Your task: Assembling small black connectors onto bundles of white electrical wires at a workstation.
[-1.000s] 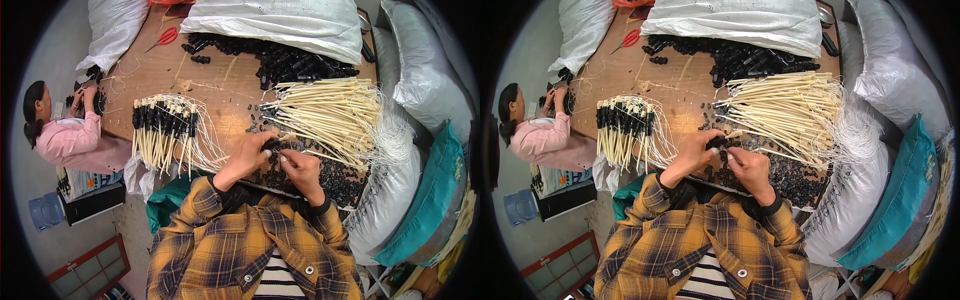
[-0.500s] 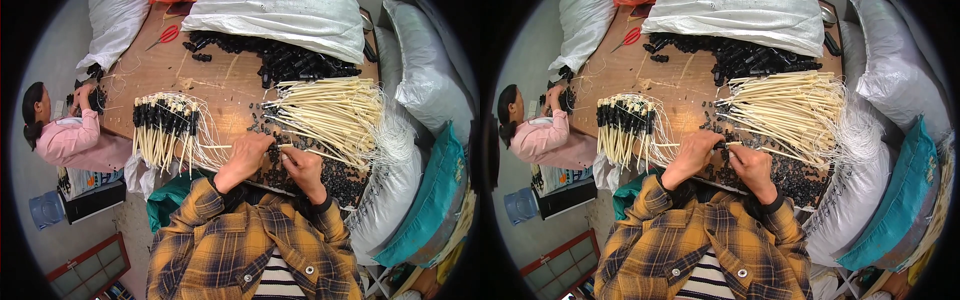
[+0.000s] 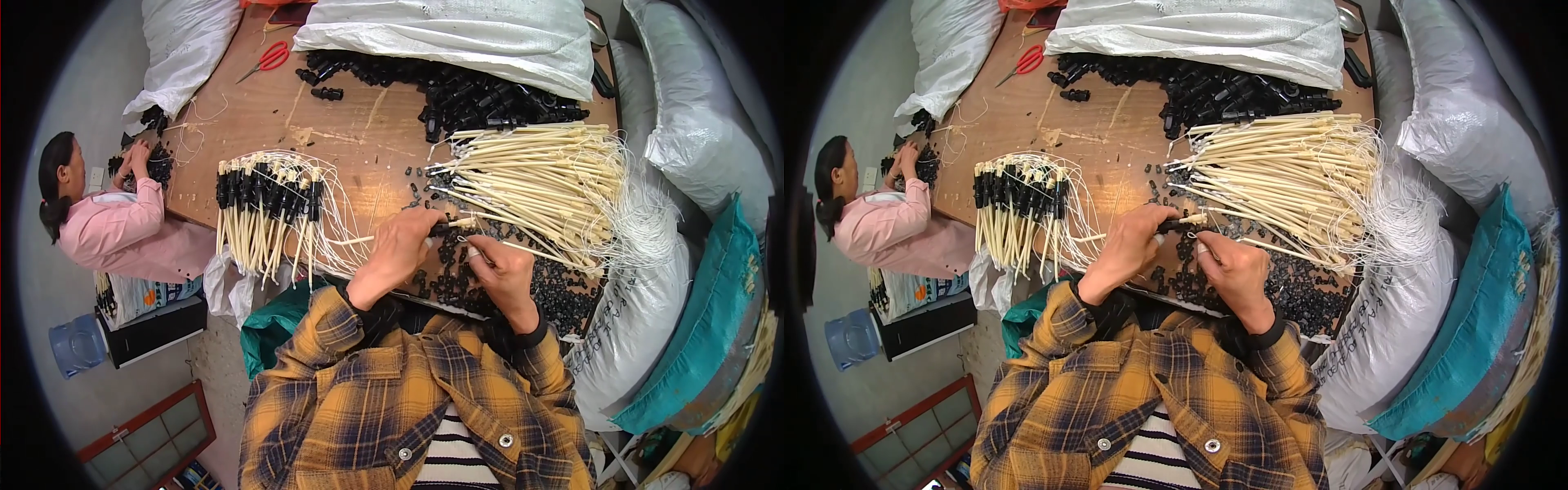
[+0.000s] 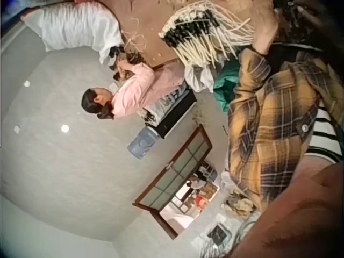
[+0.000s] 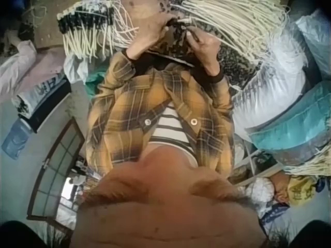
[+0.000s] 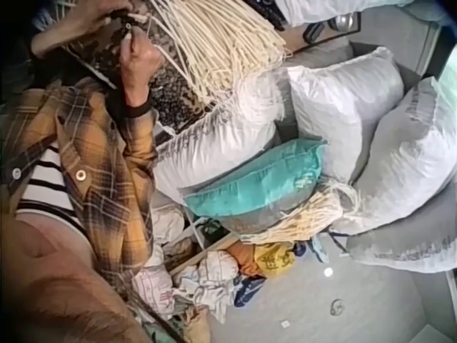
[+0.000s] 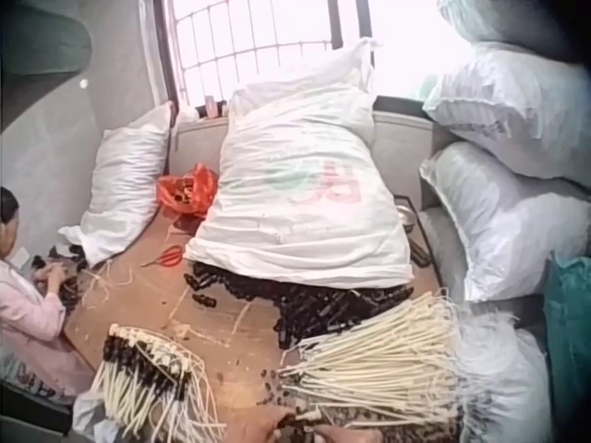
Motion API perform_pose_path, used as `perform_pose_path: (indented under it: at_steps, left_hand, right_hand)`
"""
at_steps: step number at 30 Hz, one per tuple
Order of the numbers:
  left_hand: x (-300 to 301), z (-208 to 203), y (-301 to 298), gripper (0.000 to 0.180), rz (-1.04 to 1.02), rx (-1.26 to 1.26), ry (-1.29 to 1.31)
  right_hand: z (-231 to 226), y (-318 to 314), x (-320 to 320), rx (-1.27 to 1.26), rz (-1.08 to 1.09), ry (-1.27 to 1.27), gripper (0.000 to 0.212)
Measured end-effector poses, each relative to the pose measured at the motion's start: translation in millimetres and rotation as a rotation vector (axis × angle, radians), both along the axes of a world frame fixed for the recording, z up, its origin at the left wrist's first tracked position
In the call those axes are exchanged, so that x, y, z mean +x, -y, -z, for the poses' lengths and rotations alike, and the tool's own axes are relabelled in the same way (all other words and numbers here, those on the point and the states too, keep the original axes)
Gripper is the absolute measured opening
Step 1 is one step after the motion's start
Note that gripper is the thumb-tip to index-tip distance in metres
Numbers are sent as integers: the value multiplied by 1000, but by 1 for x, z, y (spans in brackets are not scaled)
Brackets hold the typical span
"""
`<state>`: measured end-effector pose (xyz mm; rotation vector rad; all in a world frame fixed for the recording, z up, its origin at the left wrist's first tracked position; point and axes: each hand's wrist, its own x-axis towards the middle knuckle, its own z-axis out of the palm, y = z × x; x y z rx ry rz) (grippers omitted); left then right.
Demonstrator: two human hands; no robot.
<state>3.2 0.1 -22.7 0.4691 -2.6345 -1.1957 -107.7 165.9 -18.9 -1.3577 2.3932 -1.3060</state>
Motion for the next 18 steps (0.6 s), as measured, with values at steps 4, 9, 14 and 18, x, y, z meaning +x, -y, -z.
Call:
perform_pose_path:
  at_steps: [4,9,14,18]
  left_hand:
    - [1,1,-4,35,36,-243,49]
    - [1,1,-5,34,77,-259,13]
    - [0,5,-6,36,143,-224,-3]
    - [0,6,-5,36,133,-203,-25]
  right_hand:
    - [-2,2,1,-18,4,20,11]
    - [-1,3,3,30,-9,-3,12]
    - [2,4,4,-6,-42,18,12]
    - [4,1,4,47,-13,3,11]
